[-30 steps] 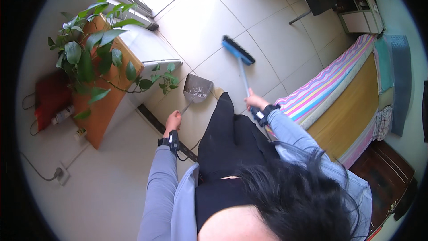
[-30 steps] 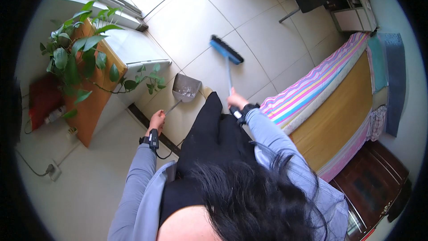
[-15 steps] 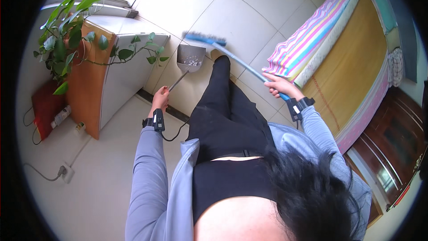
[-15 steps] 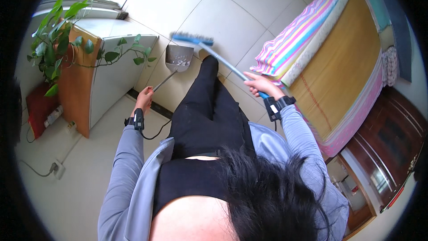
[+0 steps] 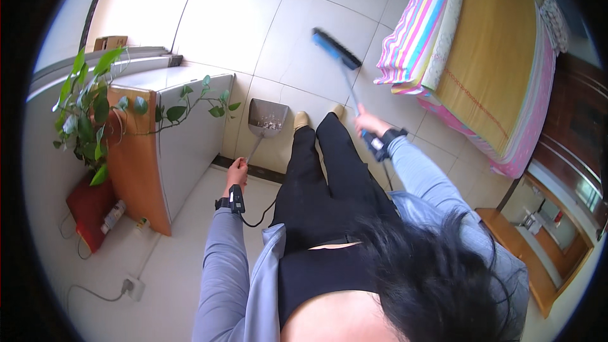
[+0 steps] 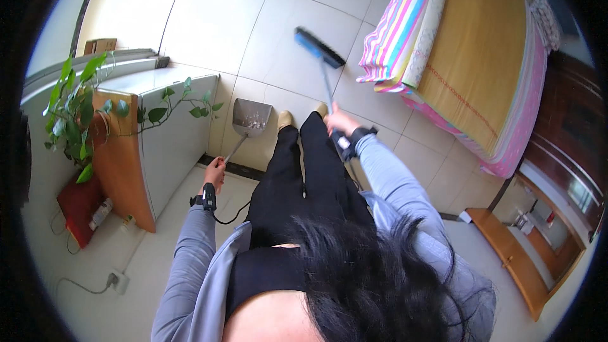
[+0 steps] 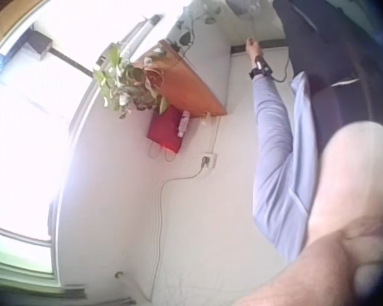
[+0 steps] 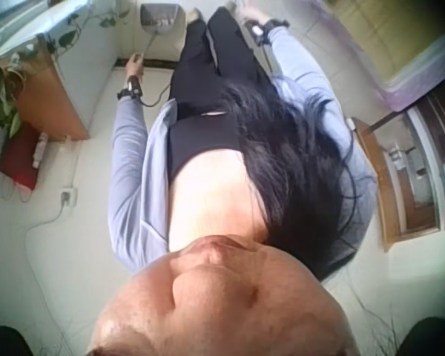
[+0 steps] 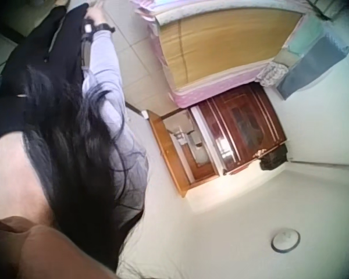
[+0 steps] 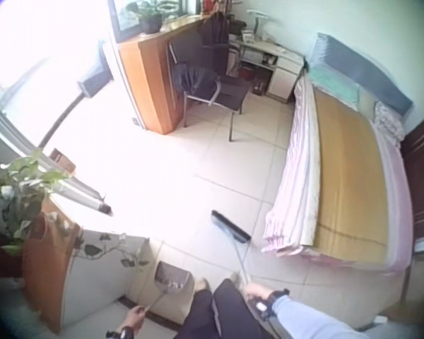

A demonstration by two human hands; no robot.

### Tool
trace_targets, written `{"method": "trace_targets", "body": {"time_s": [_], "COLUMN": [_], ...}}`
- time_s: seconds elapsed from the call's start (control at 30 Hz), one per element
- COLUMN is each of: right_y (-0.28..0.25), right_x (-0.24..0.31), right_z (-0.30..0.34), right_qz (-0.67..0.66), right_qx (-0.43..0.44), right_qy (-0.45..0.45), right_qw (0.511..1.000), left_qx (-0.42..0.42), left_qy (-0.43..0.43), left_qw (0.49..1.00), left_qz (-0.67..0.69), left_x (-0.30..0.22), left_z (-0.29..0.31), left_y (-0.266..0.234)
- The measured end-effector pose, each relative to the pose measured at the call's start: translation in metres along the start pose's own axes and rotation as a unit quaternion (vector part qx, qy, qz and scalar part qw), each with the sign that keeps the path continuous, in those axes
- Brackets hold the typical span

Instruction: The recorder uses a broom and dustpan to sweep a tiled floor in a bedroom and then walks to a kitchen.

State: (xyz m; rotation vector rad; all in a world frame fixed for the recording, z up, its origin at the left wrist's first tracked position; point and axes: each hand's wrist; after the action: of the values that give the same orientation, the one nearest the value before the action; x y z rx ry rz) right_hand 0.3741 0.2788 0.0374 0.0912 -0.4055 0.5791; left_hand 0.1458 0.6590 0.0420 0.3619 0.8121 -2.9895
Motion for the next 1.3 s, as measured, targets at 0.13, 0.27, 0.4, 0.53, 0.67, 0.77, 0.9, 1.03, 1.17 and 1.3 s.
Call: {"method": "trace_targets", "body": {"time_s": [0.13, 0.27, 0.4, 0.53, 0.67, 0.77, 0.9, 1.03, 1.17, 1.3], "right_y": [0.092, 0.12, 0.099, 0.055, 0.014, 0.01, 0.011, 0.069, 0.132, 0.153], "right_x": [-0.021, -0.033, -0.027, -0.07, -0.089, -0.059, -0.09, -0.103, -0.075, -0.064], "right_z": [0.064, 0.088, 0.127, 0.155, 0.164, 0.15, 0.092, 0.069, 0.094, 0.079], "right_qz": [0.181, 0.223, 0.056, -0.018, 0.063, 0.099, -0.074, -0.181, -0.111, -0.034], "right_qx": [-0.011, 0.047, 0.063, -0.016, -0.148, -0.207, -0.197, -0.093, -0.021, 0.019], "right_qy": [0.083, 0.058, 0.045, 0.056, 0.074, 0.068, 0.042, 0.024, 0.02, -0.043], "right_qw": [0.98, 0.972, 0.995, 0.998, 0.984, 0.971, 0.977, 0.979, 0.993, 0.998], "left_qx": [-0.005, 0.025, 0.028, 0.019, 0.002, -0.029, 0.033, 0.033, 0.046, 0.069], "left_qy": [0.004, 0.028, 0.082, 0.102, 0.184, 0.268, 0.19, 0.179, 0.187, 0.253], "left_qw": [0.999, 0.998, 0.988, 0.973, 0.945, 0.903, 0.918, 0.909, 0.919, 0.922], "left_qz": [-0.05, -0.055, -0.131, -0.206, -0.27, -0.336, -0.345, -0.375, -0.345, -0.284], "left_x": [0.004, -0.001, 0.01, 0.006, 0.001, 0.013, -0.039, -0.059, -0.038, -0.024], "left_z": [-0.005, -0.01, -0.016, -0.016, -0.022, -0.047, -0.028, -0.023, -0.04, -0.077], "left_y": [-0.004, -0.005, -0.013, -0.021, -0.026, -0.026, -0.009, -0.001, -0.006, -0.019]}}
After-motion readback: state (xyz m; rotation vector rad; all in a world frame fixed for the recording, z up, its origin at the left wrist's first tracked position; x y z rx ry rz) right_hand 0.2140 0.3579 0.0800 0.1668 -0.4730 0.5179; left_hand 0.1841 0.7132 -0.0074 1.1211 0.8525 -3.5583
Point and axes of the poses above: each hand's wrist, its own z-axis away from the middle knuckle, its own y-axis out of the palm, x = y × z, and after that the axes turned 8 degrees about -x, right-handed
